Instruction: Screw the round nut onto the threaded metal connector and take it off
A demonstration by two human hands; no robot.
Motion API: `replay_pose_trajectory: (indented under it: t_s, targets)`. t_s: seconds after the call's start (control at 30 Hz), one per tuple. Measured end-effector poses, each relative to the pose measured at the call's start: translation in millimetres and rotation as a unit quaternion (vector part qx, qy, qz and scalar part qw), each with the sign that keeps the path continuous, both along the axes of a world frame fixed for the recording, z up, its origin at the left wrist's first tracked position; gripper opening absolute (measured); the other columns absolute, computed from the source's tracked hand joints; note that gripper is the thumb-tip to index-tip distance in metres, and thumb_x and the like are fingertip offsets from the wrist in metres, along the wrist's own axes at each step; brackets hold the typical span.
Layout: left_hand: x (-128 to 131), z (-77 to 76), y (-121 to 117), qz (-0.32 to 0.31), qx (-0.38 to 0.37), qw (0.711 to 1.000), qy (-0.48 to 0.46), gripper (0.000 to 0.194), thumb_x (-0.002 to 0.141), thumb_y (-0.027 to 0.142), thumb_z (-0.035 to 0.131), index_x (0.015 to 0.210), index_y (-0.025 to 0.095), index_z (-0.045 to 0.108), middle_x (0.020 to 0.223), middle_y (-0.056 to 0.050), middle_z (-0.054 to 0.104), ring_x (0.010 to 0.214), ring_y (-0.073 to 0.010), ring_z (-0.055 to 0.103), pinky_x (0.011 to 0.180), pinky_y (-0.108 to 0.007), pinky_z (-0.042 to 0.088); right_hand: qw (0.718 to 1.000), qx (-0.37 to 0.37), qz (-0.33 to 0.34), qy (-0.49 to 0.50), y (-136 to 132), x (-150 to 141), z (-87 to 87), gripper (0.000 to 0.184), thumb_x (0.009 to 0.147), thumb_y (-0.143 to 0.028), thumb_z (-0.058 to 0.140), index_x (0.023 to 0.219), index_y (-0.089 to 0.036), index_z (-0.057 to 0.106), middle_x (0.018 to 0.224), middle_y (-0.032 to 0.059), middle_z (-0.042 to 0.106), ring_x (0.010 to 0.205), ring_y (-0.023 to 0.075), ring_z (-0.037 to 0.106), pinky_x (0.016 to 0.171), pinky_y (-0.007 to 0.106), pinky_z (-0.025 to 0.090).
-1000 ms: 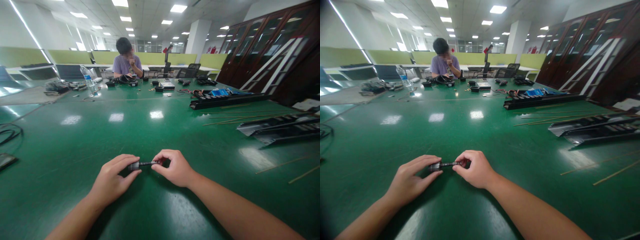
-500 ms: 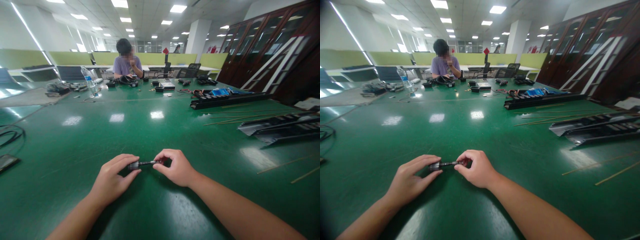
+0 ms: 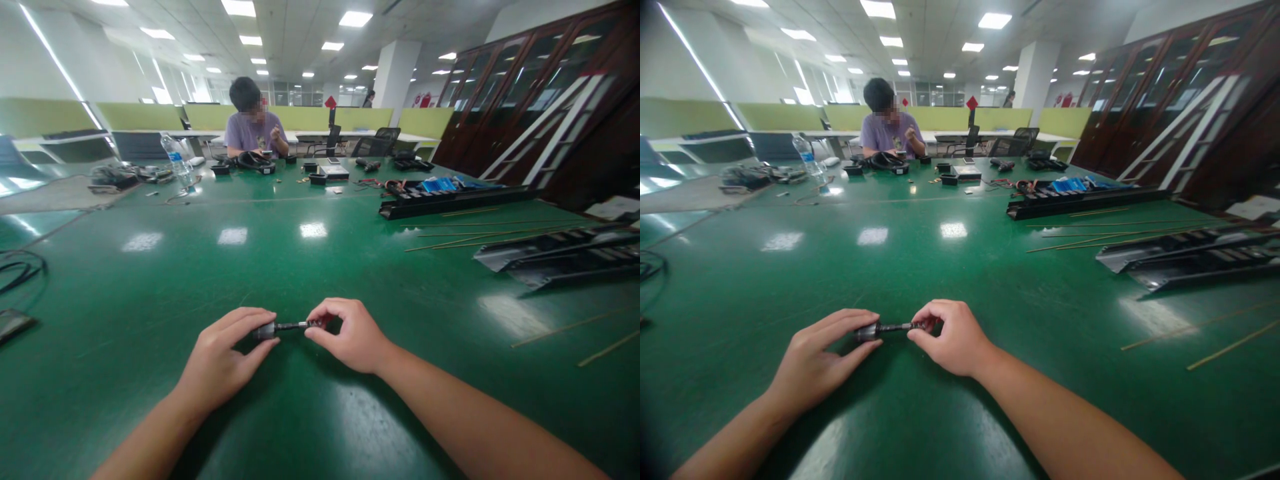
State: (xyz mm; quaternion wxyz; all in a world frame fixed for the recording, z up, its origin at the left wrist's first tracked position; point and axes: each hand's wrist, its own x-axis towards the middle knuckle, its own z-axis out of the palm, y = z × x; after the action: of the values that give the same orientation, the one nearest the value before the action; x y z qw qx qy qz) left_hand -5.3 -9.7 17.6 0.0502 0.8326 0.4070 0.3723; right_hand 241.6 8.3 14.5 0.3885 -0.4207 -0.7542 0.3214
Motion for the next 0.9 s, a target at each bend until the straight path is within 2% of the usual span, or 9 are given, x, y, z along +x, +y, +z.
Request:
replay_pose_trajectory:
  t_s: [0.43, 0.63, 0.7, 0.77, 0.83, 0.9]
  targets:
    - [-2.7, -1.0, 0.8, 0.009, 0.0, 1.0, 0.003, 0.028, 0.084, 0.027, 0.071, 0.112, 0.023, 0.068, 0.106, -0.005, 0.071, 0.095, -0.0183, 0.069, 0.087, -0.029, 0.057, 1.0, 0.002, -0.005, 0.001, 0.7, 0.1, -0.6, 0.006, 0.078, -0.022, 0.073, 0.082, -0.017, 0.073, 0.076, 0.0027, 0.071, 0.07, 0.016, 0.065, 0.07, 0.028, 0.05]
    - [-4.1, 4.2, 2.3, 0.026, 0.001, 1.0, 0.016, 0.026, 0.086, 0.032, 0.07, 0.111, 0.023, 0.067, 0.103, -0.003, 0.071, 0.094, -0.0179, 0.068, 0.087, -0.03, 0.056, 1.0, 0.0, -0.01, 0.002, 0.8, 0.9, -0.3, 0.007, 0.077, -0.023, 0.072, 0.081, -0.017, 0.072, 0.075, 0.0027, 0.07, 0.069, 0.0157, 0.064, 0.069, 0.027, 0.048]
    - [-4.6, 7.2, 5.0, 0.059, 0.002, 0.998, 0.026, 0.027, 0.086, 0.037, 0.069, 0.109, 0.023, 0.067, 0.101, -0.004, 0.07, 0.094, -0.0201, 0.067, 0.086, -0.033, 0.055, 1.0, -0.01, -0.024, 0.007, 2.4, 3.2, -0.6, 0.007, 0.078, -0.024, 0.07, 0.076, -0.017, 0.07, 0.07, 0.0013, 0.067, 0.065, 0.0145, 0.06, 0.064, 0.026, 0.046]
    - [-7.3, 10.3, 9.8, 0.118, -0.009, 0.993, 0.022, 0.031, 0.086, 0.044, 0.067, 0.109, 0.022, 0.067, 0.1, -0.005, 0.071, 0.09, -0.0215, 0.068, 0.082, -0.034, 0.056, 0.999, -0.036, -0.035, 0.016, 5.2, 6.1, -1.9, 0.015, 0.08, -0.025, 0.065, 0.068, -0.016, 0.063, 0.061, -0.0014, 0.058, 0.057, 0.0122, 0.052, 0.056, 0.024, 0.04]
    - [-15.4, 13.7, 15.1, 0.175, -0.032, 0.984, -0.012, 0.037, 0.09, 0.046, 0.062, 0.116, 0.019, 0.065, 0.097, -0.006, 0.072, 0.082, -0.02, 0.07, 0.074, -0.03, 0.057, 0.997, -0.069, -0.032, 0.025, 8.6, 8.4, -4.2, 0.024, 0.082, -0.027, 0.06, 0.061, -0.017, 0.056, 0.054, -0.004, 0.048, 0.051, 0.0105, 0.043, 0.051, 0.023, 0.033]
    - [-31.9, 17.5, 17.4, 0.191, -0.036, 0.979, -0.059, 0.04, 0.096, 0.041, 0.054, 0.126, 0.014, 0.06, 0.095, -0.007, 0.074, 0.076, -0.0173, 0.072, 0.066, -0.024, 0.057, 0.995, -0.09, -0.029, 0.017, 11.5, 9.4, -6.7, 0.028, 0.082, -0.027, 0.058, 0.057, -0.017, 0.051, 0.052, -0.0048, 0.042, 0.051, 0.0101, 0.04, 0.051, 0.023, 0.029]
